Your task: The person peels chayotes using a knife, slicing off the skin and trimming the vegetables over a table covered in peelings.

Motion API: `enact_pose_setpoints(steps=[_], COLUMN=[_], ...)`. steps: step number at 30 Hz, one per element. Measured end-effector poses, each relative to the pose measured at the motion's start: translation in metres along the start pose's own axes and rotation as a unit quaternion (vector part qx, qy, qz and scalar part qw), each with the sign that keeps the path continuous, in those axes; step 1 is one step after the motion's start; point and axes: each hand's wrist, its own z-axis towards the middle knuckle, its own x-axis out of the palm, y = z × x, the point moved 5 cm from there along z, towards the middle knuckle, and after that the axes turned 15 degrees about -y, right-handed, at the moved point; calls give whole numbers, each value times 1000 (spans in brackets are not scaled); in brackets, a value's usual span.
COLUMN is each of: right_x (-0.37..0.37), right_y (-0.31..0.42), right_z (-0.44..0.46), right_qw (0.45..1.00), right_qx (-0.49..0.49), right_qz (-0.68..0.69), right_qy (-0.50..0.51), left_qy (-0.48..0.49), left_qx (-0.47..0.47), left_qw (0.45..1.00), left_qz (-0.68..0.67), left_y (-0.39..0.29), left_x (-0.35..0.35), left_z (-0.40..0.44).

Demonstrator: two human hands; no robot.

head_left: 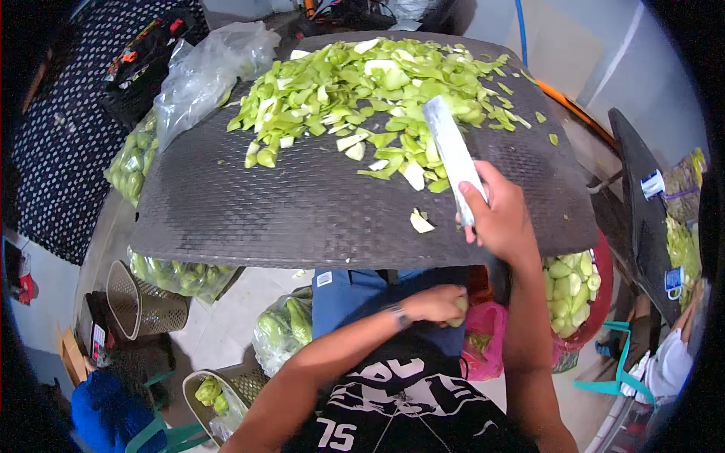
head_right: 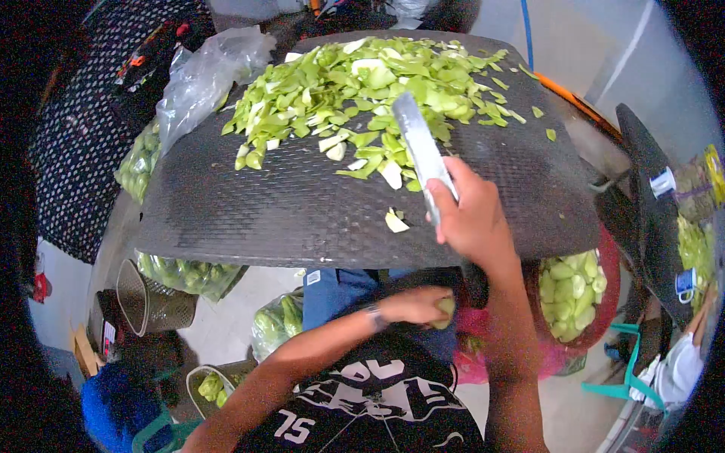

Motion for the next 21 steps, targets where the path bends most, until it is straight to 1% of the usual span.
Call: enact_pose_setpoints(steps=[1,2,3,5,7,9,10,12,13,14,15,16,18,20,21], right_x=[-4,-8,-12,-24,-27,-29,-30,-23,-19,-14,-9,-3,9,17,17], right_y=[6,15,24,29,25,17,12,-3,-11,-19,-29,-40,-57,-68,-67], right_z=[-10,-19,-27,-35,-43,-42,-42,-36,-33,-31,-26,-22,-13,-8,-7], right_qw=[1000,1000,1000,999,996,994,993,991,989,987,985,984,980,975,974], right_qx=[-7,-15,19,18,18,30,36,55,69,84,90,97,105,109,112], right_qz=[6,12,8,24,71,91,99,119,129,140,146,152,169,192,195], right_qy=[0,-1,-1,-24,-54,-49,-45,-19,-8,2,1,2,-1,-10,-11], left_qy=[64,84,102,47,-16,23,97,-2,-67,-110,-201,-221,-220,-194,-237], left_qx=[79,133,186,233,262,180,86,34,7,4,-70,-101,-160,-249,-264], left_qw=[992,985,975,966,925,912,917,937,945,933,905,894,894,881,852], left_qz=[80,77,72,-102,-273,-368,-378,-347,-319,-343,-367,-375,-357,-352,-384], left_y=[-20,-33,-49,-65,-77,-63,-40,9,34,54,82,117,187,256,271], left_x=[23,35,45,52,48,34,13,-37,-65,-89,-106,-117,-107,-68,-47], left_z=[31,42,50,51,39,21,-8,-63,-96,-134,-172,-206,-265,-308,-318])
